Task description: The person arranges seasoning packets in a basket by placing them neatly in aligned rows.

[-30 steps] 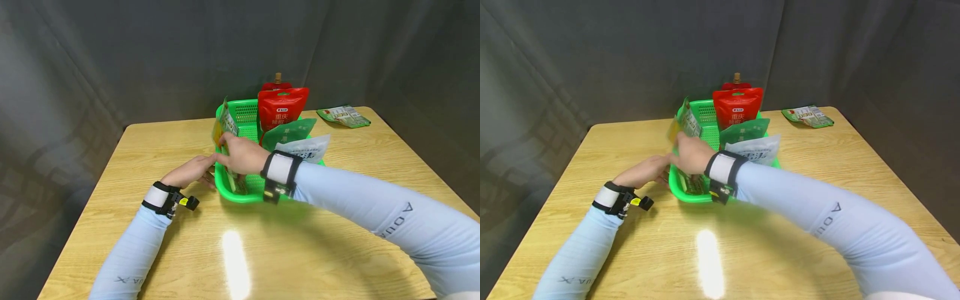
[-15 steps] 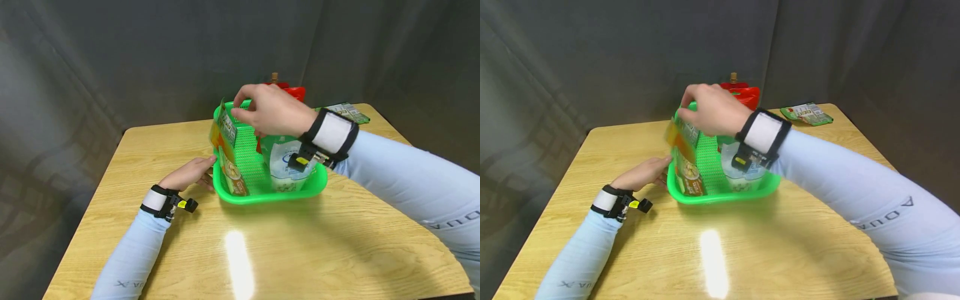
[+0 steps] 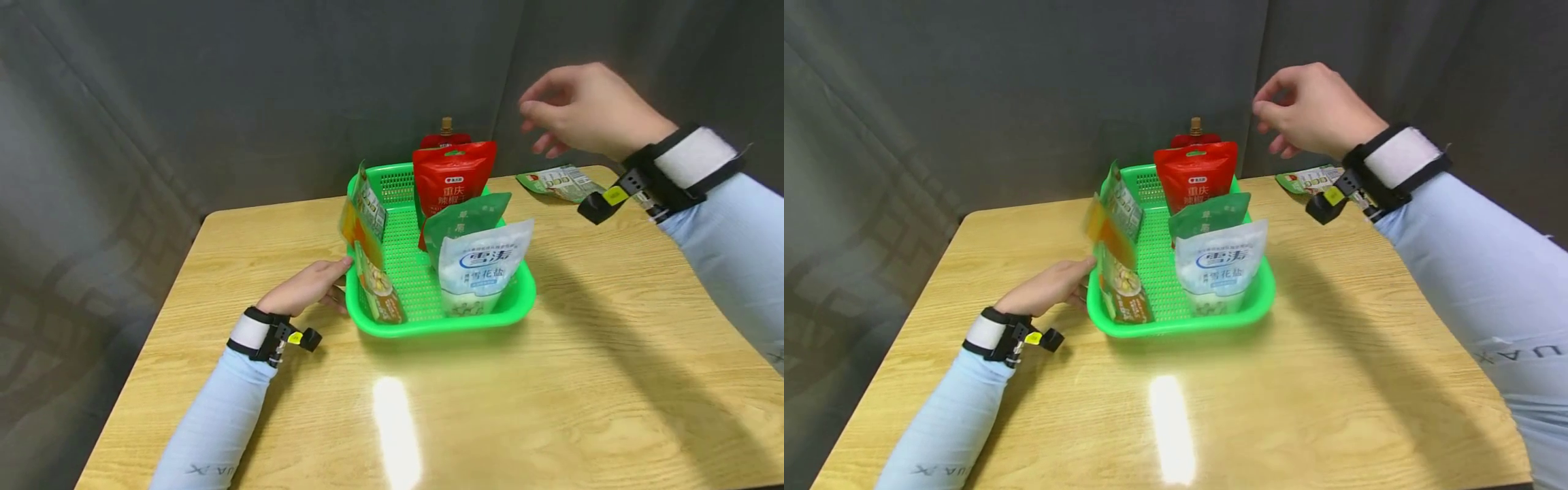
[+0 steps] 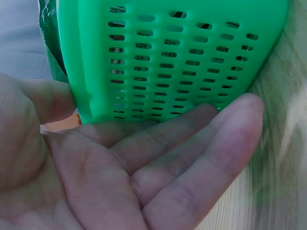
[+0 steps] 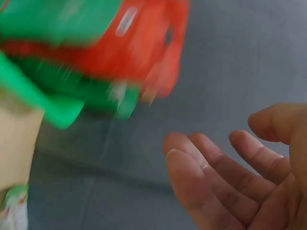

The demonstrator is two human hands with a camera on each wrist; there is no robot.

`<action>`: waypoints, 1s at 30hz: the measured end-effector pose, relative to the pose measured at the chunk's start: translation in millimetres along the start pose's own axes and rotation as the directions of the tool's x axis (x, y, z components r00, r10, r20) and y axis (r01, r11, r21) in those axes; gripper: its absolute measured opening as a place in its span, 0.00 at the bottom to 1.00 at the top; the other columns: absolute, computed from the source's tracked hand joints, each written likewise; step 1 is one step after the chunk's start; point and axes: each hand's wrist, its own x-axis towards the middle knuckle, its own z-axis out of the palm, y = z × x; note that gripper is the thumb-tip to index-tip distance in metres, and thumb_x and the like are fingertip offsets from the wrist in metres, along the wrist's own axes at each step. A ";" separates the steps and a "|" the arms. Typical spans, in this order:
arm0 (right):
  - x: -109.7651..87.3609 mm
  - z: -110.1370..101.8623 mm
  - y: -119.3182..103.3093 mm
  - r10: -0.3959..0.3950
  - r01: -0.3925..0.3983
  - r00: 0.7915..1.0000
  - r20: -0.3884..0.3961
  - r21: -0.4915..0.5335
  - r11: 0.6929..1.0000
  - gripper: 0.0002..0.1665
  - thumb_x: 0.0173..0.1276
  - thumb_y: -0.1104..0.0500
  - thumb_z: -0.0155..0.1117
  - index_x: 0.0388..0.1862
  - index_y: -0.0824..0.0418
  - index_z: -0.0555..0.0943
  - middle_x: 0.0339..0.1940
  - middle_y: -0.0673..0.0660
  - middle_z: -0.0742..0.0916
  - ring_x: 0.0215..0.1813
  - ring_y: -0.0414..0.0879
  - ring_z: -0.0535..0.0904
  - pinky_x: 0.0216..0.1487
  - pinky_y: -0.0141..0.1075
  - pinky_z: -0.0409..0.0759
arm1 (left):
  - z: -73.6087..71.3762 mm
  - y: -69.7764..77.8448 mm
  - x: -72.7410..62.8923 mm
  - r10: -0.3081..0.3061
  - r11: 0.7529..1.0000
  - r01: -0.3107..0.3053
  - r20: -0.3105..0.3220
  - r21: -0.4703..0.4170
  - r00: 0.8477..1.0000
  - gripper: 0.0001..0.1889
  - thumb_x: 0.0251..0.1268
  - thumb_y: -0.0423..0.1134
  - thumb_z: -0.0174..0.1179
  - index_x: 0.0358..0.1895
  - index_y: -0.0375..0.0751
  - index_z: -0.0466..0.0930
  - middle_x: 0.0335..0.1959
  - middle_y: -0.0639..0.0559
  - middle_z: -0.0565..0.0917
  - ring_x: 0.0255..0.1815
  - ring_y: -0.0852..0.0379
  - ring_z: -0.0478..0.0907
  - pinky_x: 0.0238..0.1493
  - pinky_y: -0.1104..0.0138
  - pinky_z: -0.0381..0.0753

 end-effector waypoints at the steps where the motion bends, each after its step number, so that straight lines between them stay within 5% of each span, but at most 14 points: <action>1: 0.3 -2.0 10.0 0.018 -0.018 1.000 -0.006 -0.006 1.000 0.25 0.78 0.50 0.52 0.65 0.63 0.73 0.51 0.64 0.82 0.29 0.42 0.84 0.28 0.27 0.82 | -0.1 -0.2 -1.6 0.000 1.000 0.000 -0.003 0.002 1.000 0.33 0.81 0.57 0.37 0.60 0.27 0.75 0.49 0.38 0.84 0.42 0.43 0.86 0.47 0.46 0.83; 9: 6.8 5.4 82.7 0.138 -0.136 0.990 0.016 -0.107 0.985 0.29 0.78 0.47 0.50 0.65 0.67 0.72 0.52 0.69 0.82 0.31 0.42 0.83 0.27 0.29 0.80 | -1.8 -1.2 -12.5 0.009 1.000 -0.009 -0.020 0.009 1.000 0.34 0.82 0.56 0.35 0.58 0.26 0.76 0.47 0.37 0.85 0.43 0.45 0.86 0.47 0.46 0.83; 17: 18.8 44.1 143.2 0.191 -0.163 0.975 0.114 -0.221 0.962 0.31 0.77 0.49 0.50 0.65 0.73 0.70 0.58 0.78 0.76 0.55 0.71 0.72 0.50 0.63 0.73 | 0.2 -3.6 -19.4 0.010 1.000 -0.010 -0.030 -0.004 1.000 0.33 0.82 0.56 0.36 0.58 0.27 0.77 0.48 0.36 0.85 0.43 0.44 0.86 0.46 0.46 0.83; 23: 30.9 67.6 172.6 0.171 -0.107 0.973 0.158 -0.348 0.931 0.36 0.75 0.50 0.52 0.68 0.77 0.64 0.61 0.83 0.71 0.60 0.77 0.67 0.60 0.67 0.65 | 4.3 -3.6 -25.3 0.008 1.000 -0.008 -0.037 -0.008 0.999 0.32 0.83 0.54 0.35 0.57 0.27 0.77 0.47 0.35 0.85 0.42 0.43 0.86 0.45 0.48 0.84; 30: 44.3 87.9 180.7 0.186 -0.097 0.963 0.196 -0.392 0.915 0.45 0.74 0.49 0.54 0.73 0.81 0.52 0.67 0.85 0.63 0.68 0.78 0.56 0.67 0.66 0.57 | 8.7 -4.3 -32.7 0.003 1.000 -0.003 -0.047 0.000 0.999 0.32 0.83 0.53 0.35 0.56 0.25 0.78 0.45 0.36 0.86 0.41 0.44 0.86 0.44 0.50 0.85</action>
